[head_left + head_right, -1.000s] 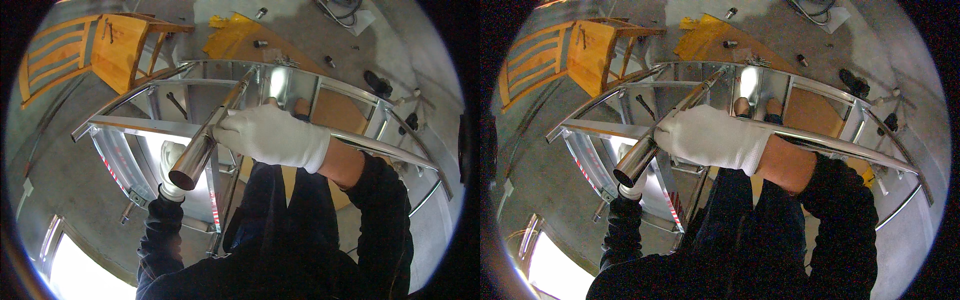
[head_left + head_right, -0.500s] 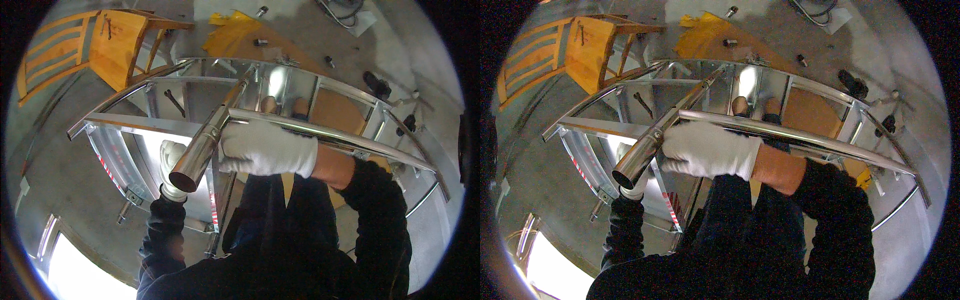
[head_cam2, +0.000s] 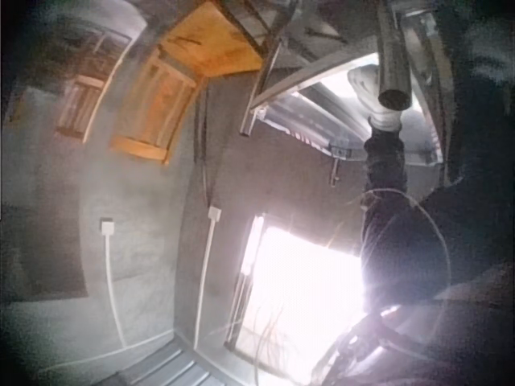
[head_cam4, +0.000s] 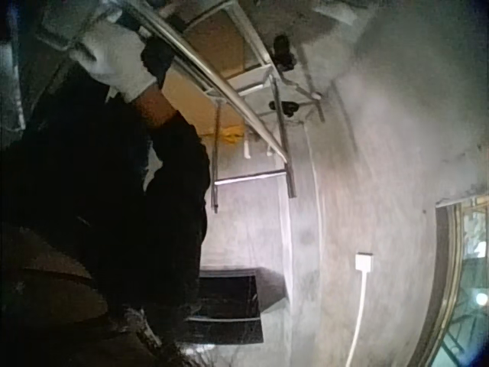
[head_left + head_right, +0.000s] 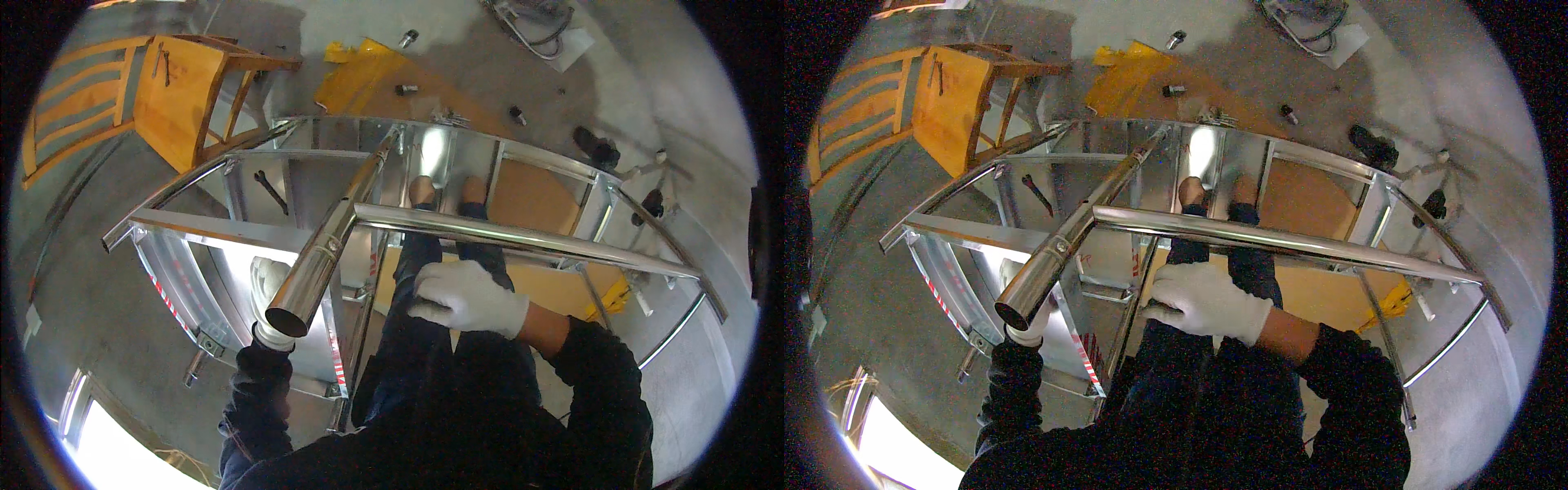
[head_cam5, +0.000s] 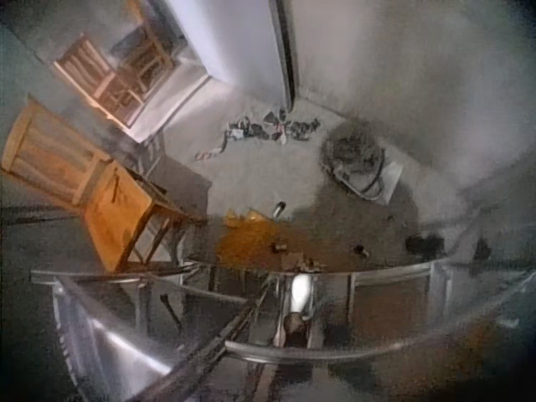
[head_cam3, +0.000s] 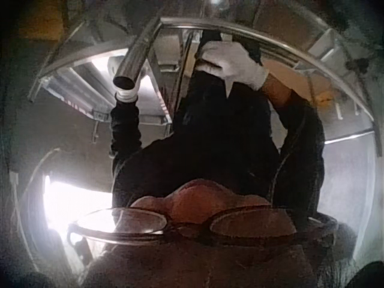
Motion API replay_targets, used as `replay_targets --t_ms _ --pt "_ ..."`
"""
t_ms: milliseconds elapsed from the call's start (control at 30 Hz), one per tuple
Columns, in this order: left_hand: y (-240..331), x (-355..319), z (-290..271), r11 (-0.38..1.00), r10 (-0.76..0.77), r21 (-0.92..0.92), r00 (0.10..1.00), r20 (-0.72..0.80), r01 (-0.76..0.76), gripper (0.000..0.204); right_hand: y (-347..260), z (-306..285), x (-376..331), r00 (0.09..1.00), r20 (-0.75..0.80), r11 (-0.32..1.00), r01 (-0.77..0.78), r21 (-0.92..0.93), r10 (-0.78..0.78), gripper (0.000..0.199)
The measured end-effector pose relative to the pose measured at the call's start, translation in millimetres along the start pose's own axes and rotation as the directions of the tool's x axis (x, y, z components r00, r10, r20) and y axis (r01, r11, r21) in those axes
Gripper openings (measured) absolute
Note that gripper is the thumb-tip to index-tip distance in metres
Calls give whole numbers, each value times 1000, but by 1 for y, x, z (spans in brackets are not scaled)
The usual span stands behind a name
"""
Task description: The person assembles a metal shelving unit by inserting vertical poles into the frame and tightening nuts with a wrench. They work on multiple joints, securing the structure while kneeling on the floor.
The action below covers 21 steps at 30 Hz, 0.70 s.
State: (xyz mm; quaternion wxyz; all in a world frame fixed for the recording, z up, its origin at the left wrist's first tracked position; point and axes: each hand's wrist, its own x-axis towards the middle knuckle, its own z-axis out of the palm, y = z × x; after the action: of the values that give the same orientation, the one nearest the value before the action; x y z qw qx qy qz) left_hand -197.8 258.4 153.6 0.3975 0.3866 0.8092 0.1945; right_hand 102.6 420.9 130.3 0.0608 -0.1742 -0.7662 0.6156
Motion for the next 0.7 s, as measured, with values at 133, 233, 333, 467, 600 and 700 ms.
replay_targets --t_ms 133,233,333,467,600,700 --pt "1 9 7 991 121 -53 993 -12 -122 16 -3 -52 6 964 -240 954 36 -298 -111 24" --pt "-3 14 12 974 217 -62 975 -34 -219 17 7 -64 6 964 -251 817 -211 -536 85 39" --pt "7 13 15 951 309 1 949 -58 -309 19 19 -61 4 909 -111 710 -386 -589 402 46" --pt "69 21 5 896 417 188 907 -53 -401 21 27 -58 5 905 -88 689 -377 -619 416 46" --pt "71 25 -1 894 395 213 918 37 -393 18 29 -56 5 899 -85 665 -378 -644 429 46" --pt "72 21 1 879 427 234 904 -1 -415 20 23 -55 7 894 -95 648 -386 -657 437 44"
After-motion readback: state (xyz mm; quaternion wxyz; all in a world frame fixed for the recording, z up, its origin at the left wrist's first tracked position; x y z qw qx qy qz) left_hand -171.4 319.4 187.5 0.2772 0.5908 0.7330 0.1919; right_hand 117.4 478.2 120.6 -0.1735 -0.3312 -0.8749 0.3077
